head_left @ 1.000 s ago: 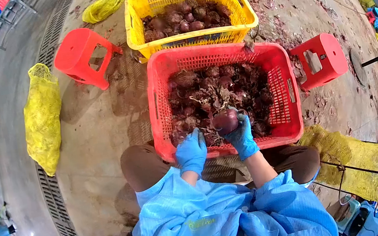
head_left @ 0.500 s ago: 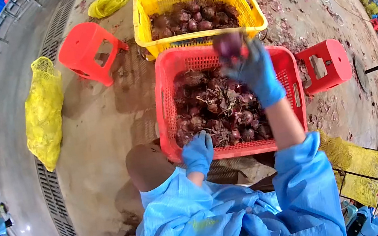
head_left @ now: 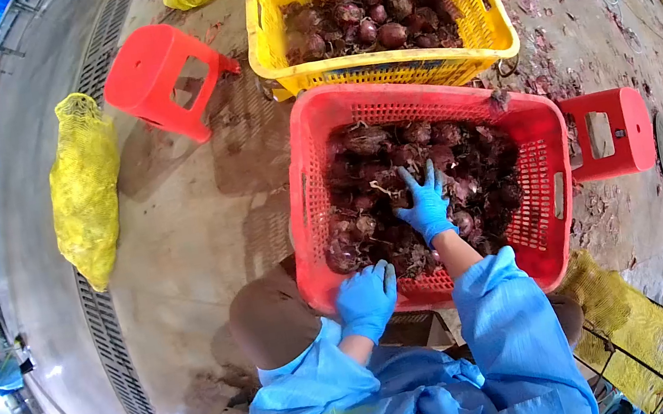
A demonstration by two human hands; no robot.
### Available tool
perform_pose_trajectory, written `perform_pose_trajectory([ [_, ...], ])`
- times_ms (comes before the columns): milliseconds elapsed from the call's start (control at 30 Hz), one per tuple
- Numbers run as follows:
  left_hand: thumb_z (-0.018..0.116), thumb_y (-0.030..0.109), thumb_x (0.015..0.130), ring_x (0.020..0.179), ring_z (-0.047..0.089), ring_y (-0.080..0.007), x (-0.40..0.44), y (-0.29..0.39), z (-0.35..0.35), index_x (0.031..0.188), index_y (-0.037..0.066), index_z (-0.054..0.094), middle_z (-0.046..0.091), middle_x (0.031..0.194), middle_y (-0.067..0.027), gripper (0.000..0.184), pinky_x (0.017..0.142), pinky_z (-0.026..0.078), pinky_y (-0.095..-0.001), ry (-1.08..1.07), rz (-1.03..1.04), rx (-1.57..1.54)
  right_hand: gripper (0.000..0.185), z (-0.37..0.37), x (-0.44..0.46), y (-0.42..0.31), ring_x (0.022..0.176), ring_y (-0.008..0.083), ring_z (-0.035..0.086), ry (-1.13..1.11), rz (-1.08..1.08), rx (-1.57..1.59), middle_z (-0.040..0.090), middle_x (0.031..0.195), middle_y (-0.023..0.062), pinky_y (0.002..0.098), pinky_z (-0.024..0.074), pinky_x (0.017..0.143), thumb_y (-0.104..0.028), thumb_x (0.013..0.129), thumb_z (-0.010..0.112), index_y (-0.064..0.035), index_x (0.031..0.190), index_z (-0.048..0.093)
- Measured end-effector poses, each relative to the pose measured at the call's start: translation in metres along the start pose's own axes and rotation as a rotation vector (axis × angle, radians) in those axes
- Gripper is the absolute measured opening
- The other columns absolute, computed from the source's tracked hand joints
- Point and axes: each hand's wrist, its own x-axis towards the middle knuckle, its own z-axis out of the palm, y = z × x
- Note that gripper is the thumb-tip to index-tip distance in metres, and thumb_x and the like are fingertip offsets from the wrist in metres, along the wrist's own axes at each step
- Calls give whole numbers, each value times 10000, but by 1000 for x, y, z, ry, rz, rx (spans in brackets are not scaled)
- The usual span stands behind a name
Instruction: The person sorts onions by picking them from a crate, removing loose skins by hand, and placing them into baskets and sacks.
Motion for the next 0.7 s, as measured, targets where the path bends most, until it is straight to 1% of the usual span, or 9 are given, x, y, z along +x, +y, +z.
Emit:
perform_pose_trajectory([
  [100, 446, 338, 877, 731, 598, -275, 0, -1, 2, 952, 110, 641, 635, 827, -77, 310, 670, 450, -402, -6, 2, -14, 643, 23, 5, 14, 1255, 402, 301, -33, -20, -81, 327, 1385, 127, 478, 381, 957, -155, 609, 733, -244, 1205, 509],
  [200, 445, 335, 879, 728, 598, -271, 1, -3, 2, 957, 100, 641, 636, 828, -75, 315, 664, 449, -398, 3, 33, -9, 346, 43, 10, 70, 1171, 406, 379, 282, -404, 149, 479, 1219, 155, 430, 396, 934, 0, 609, 631, -64, 946, 582],
  [300, 448, 333, 879, 726, 598, -267, -2, -2, 4, 956, 99, 643, 635, 826, -75, 314, 660, 448, -395, 14, 39, -12, 461, 38, -11, 137, 1099, 385, 450, 62, -280, 262, 492, 1177, 195, 416, 396, 918, 31, 638, 580, -42, 1091, 534],
  [433, 457, 331, 875, 721, 597, -267, 0, -4, 6, 948, 102, 646, 634, 821, -72, 306, 656, 447, -392, 31, 43, -8, 360, -7, -36, 211, 918, 371, 567, -279, -104, -246, 564, 980, 183, 445, 488, 771, -78, 700, 578, -101, 1059, 581],
  [467, 462, 333, 871, 719, 595, -269, 0, -3, 3, 949, 104, 647, 635, 820, -69, 304, 658, 449, -392, 17, 40, 2, 329, -19, -36, 222, 915, 344, 581, -380, -20, -405, 577, 972, 170, 458, 491, 760, -178, 699, 624, -128, 1024, 611],
  [500, 462, 333, 871, 719, 595, -269, 0, -3, 3, 949, 104, 647, 635, 820, -69, 304, 658, 449, -392, 16, 43, -2, 459, -51, -38, 206, 884, 350, 590, -474, -18, -511, 589, 982, 152, 436, 499, 739, -318, 655, 688, -178, 1084, 604],
  [567, 441, 334, 881, 712, 595, -238, 0, -3, 5, 925, 100, 643, 621, 750, -66, 312, 655, 441, -379, 83, 70, 12, 422, -79, -26, 184, 858, 341, 594, -389, 22, -558, 595, 950, 144, 432, 501, 715, -367, 669, 678, -182, 1044, 619],
  [633, 444, 333, 880, 702, 596, -235, 0, -2, 3, 929, 100, 645, 626, 759, -64, 311, 644, 441, -375, 77, 74, 35, 303, -83, 4, 164, 846, 334, 592, -152, 15, -407, 597, 938, 143, 429, 498, 712, -291, 704, 648, -159, 977, 632],
  [700, 450, 334, 878, 693, 598, -234, 0, -2, 3, 930, 109, 649, 633, 772, -60, 305, 631, 440, -374, 49, 60, 35, 203, -68, 39, 140, 827, 331, 588, 139, -189, -145, 593, 919, 144, 426, 495, 706, -202, 723, 613, -128, 911, 633],
])
